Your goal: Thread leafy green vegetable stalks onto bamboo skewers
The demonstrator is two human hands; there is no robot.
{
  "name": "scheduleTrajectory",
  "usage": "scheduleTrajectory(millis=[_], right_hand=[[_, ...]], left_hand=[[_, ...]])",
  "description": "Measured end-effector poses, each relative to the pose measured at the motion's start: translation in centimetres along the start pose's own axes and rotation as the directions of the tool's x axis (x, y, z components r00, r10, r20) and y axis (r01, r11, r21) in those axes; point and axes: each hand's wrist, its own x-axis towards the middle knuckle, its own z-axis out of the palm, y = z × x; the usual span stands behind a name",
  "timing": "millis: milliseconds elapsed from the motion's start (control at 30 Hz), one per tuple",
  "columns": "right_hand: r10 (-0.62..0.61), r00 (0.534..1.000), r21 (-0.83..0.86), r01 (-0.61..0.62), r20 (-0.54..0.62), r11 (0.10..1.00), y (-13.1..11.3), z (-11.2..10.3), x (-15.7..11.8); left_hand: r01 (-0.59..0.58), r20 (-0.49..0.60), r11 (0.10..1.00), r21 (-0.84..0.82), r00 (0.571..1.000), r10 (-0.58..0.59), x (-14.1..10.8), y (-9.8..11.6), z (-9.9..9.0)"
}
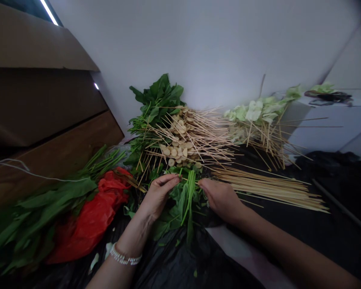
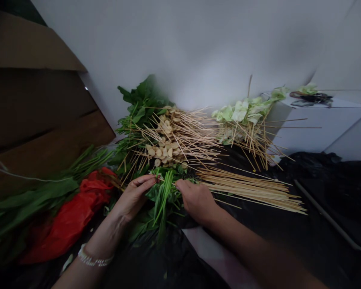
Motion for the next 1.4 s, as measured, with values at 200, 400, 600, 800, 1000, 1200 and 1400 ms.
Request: scheduleTrajectory(millis=[200,400,600,800,1000,1200,1400], right_hand=[[-0.005,1.0,-0.021,0.005,0.0,1.0,-0.1,0.12,0.01],[-0.003,1.0,-0.018,0.003,-0.022,1.0,-0.13,0.26,-0.08],[-0.002,1.0,-0.032,0.001,-0.022,0.999,-0.14,0.31,-0.03],[0.005,1.0,-0.043,-0.006,-0.011,0.999,-0.19,0.3,-0.1],[-0.016,1.0,-0.048,0.017,0.003,0.999,-0.35,0.36,-0.3],[-0.029,1.0,-0.057,0.03,0.01,0.998,-0.63,0.72,-0.37],[-0.005,0.999,-0.049,0.004,-0.036,0.999,-0.3,-0.1,-0.03]], left_hand=[[0.01,-0.002,1.0,-0.006,1.0,-0.01,-0.07,-0.08,-0.04],[-0.012,0.002,1.0,-0.001,1.0,0.012,0.09,-0.31,-0.19],[-0.03,0.001,0.999,0.041,1.0,0.03,-0.07,-0.22,-0.09],[-0.051,-0.003,0.995,0.084,0.999,0.051,0.01,-0.36,-0.21],[-0.049,0.018,0.992,0.119,0.999,0.048,-0.01,-0.33,-0.3],[-0.03,0.022,0.986,0.165,0.999,0.027,-0.13,-0.7,0.02],[-0.081,0.076,0.984,0.157,0.995,0.07,0.1,-0.72,-0.1]])
